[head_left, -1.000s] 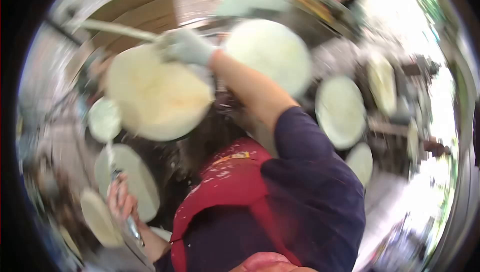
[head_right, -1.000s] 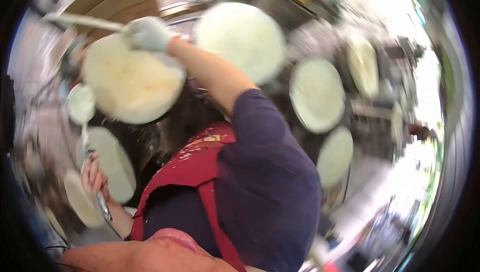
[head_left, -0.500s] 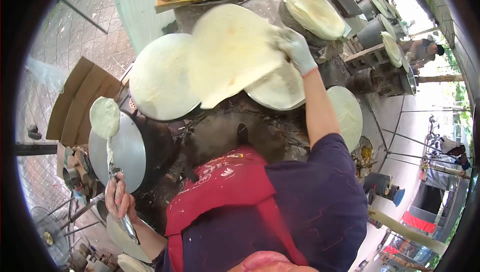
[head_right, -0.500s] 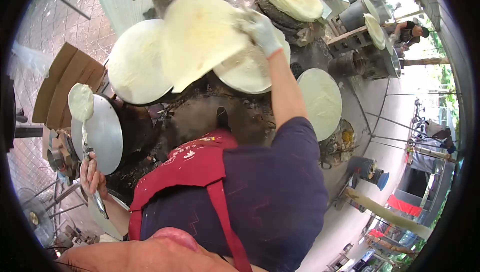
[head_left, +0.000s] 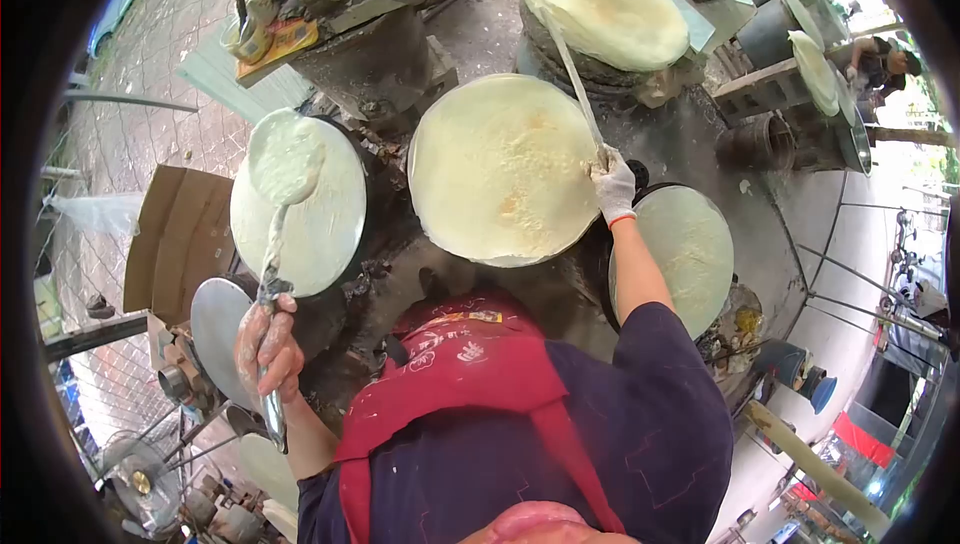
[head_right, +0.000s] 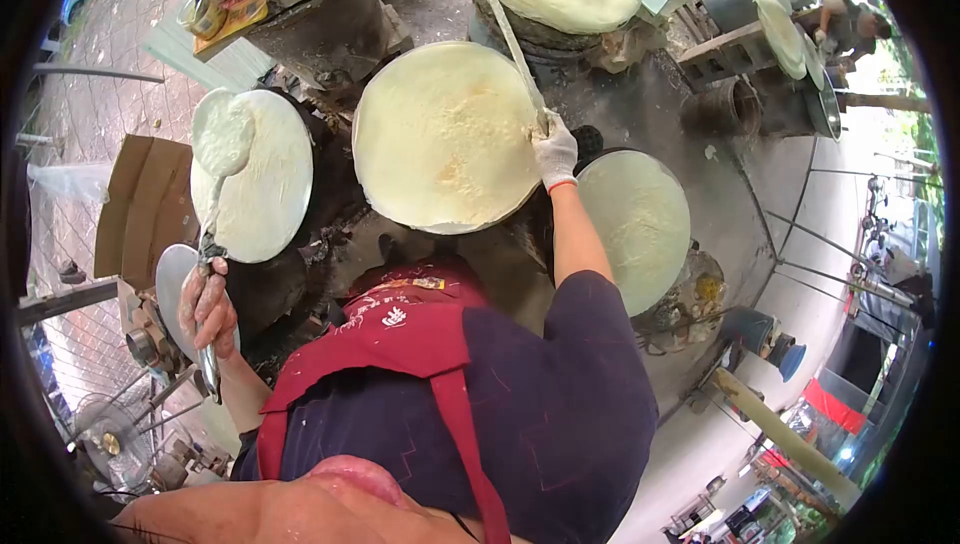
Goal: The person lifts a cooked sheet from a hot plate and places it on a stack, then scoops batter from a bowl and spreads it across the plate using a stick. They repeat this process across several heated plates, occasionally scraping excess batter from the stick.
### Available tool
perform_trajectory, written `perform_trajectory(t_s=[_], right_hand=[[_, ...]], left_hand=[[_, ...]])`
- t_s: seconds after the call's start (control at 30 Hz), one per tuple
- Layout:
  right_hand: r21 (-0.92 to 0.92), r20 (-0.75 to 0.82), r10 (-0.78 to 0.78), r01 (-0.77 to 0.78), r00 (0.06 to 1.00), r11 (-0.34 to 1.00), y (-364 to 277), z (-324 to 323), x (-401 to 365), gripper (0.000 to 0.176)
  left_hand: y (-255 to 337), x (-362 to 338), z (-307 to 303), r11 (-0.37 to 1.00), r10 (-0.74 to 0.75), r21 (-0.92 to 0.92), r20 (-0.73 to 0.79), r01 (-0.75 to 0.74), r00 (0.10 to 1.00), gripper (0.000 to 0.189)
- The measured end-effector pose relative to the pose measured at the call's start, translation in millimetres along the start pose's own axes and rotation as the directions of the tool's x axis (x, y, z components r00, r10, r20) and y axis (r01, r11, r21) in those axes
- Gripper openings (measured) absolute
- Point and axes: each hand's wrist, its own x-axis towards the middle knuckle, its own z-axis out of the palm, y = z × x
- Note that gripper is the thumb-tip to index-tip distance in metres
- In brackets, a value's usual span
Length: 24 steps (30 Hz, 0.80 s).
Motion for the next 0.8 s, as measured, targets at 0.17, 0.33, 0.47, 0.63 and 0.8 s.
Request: perform_trajectory(t_s=[0.17, 0.33, 0.47, 0.63, 0.8], right_hand=[[-0.287, -0.179, -0.116, 0.061, 0.977, 0.956, -47.0, -13.7, 4.3, 0.052], [0.149, 0.072, 0.015, -0.026, 0.997, 0.988, -6.0, -1.2, 15.6, 0.052], [0.298, 0.226, -0.007, -0.063, 0.974, 0.952, -128.8, -32.6, 12.0, 0.036], [0.579, 0.311, 0.074, -0.25, 0.948, 0.776, -266.9, -97.3, 40.3, 0.039], [0.262, 0.341, -0.048, -0.046, 0.939, 0.964, -348.9, -179.8, 156.0, 0.029]], left_hand=[[-6.2, 50.0, 10.3, 0.986, -0.145, 0.086, -0.004, 0.145, 0.989, 0.035], [-0.3, 85.9, 14.0, 0.916, -0.214, 0.326, -0.097, 0.234, 0.972, 0.03], [12.0, 99.8, 10.3, 0.835, -0.198, 0.484, -0.179, 0.261, 0.964, 0.027], [36.3, 112.4, -3.4, 0.775, -0.319, 0.516, -0.177, 0.364, 0.931, 0.025], [32.5, 119.3, -10.8, 0.753, -0.357, 0.521, -0.189, 0.401, 0.915, 0.026]])
